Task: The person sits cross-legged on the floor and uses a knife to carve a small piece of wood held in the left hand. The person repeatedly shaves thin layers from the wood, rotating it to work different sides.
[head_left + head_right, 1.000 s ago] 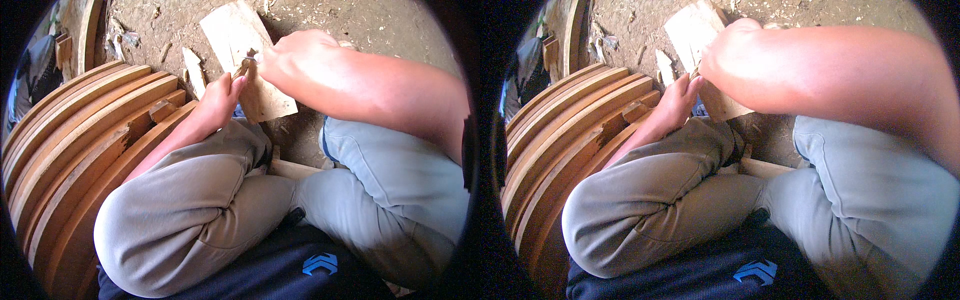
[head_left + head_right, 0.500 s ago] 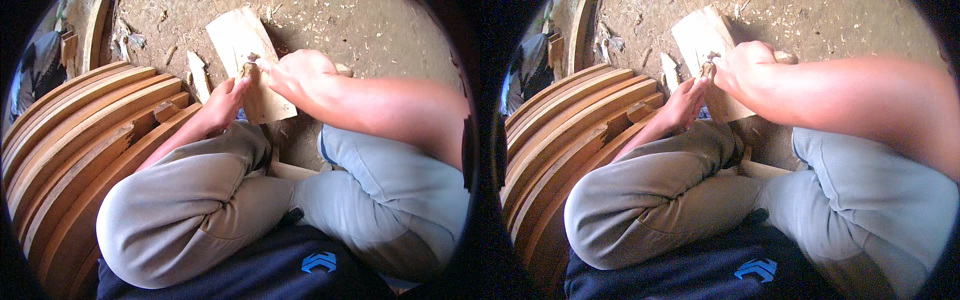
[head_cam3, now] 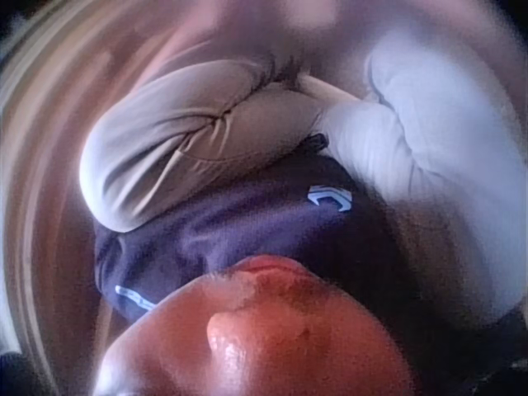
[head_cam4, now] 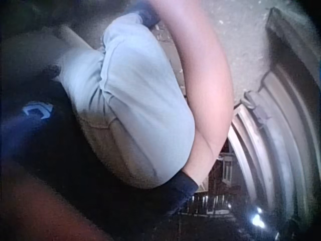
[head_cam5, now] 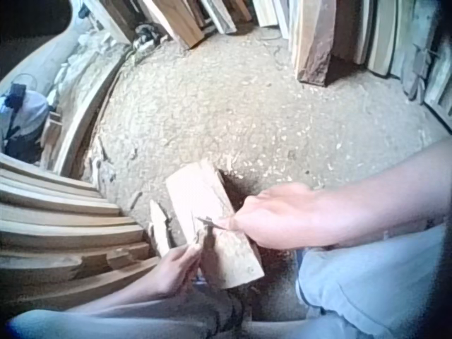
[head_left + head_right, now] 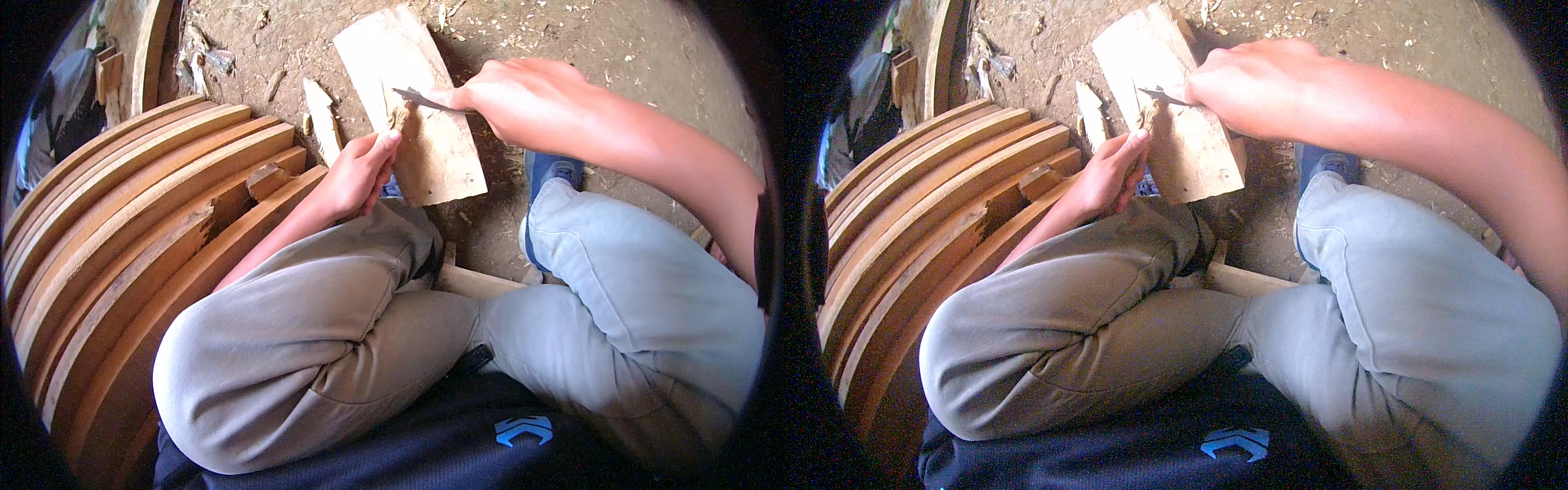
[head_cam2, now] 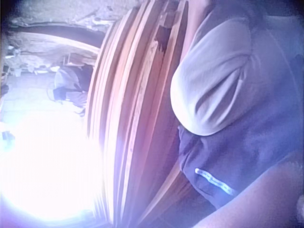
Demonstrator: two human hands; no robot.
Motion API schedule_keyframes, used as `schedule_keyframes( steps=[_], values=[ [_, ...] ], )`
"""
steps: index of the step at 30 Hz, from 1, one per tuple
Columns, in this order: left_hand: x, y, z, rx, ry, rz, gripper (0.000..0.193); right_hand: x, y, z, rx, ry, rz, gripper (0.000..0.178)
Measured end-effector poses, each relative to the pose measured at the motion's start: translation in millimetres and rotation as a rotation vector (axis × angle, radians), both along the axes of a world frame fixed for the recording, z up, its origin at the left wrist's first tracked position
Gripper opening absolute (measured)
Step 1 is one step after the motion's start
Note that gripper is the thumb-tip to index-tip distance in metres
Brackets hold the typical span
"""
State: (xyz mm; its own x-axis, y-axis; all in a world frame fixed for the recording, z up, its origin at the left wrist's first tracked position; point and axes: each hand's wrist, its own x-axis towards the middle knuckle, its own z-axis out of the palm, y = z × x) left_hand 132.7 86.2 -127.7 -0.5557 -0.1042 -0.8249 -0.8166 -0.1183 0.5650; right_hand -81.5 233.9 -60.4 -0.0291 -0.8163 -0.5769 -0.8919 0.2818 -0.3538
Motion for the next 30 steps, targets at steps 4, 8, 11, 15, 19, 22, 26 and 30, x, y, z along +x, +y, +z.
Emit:
schedule_keyframes(
  steps=[4,8,11,15,19,22,26,30],
  values=[
    [2,-1,2,-0.018,-0.006,0.001,0.049,0,2,-18,-0.138,-0.008,0.036,0.049],
    [1,-2,3,0.003,-0.011,-0.006,0.048,-2,-3,-14,-0.033,-0.015,0.056,0.048],
    [0,-1,4,-0.014,-0.013,-0.010,0.048,-4,-3,-17,-0.030,-0.028,0.050,0.048],
    [2,-2,3,-0.016,-0.015,-0.007,0.048,-10,-9,-26,-0.067,-0.043,0.113,0.046],
    [-2,-2,8,-0.002,-0.026,0.023,0.042,-20,-27,-19,-0.029,-0.142,0.203,0.043],
    [-4,3,4,-0.033,0.010,0.018,0.041,-22,-38,-5,0.045,-0.144,0.203,0.034],
    [3,2,-10,-0.019,0.082,0.054,0.040,-28,-42,-19,-0.006,-0.303,0.192,0.032],
    [-1,-2,2,0.023,0.008,0.037,0.038,-40,-35,-75,-0.143,-0.547,0.202,0.039]
  ],
)
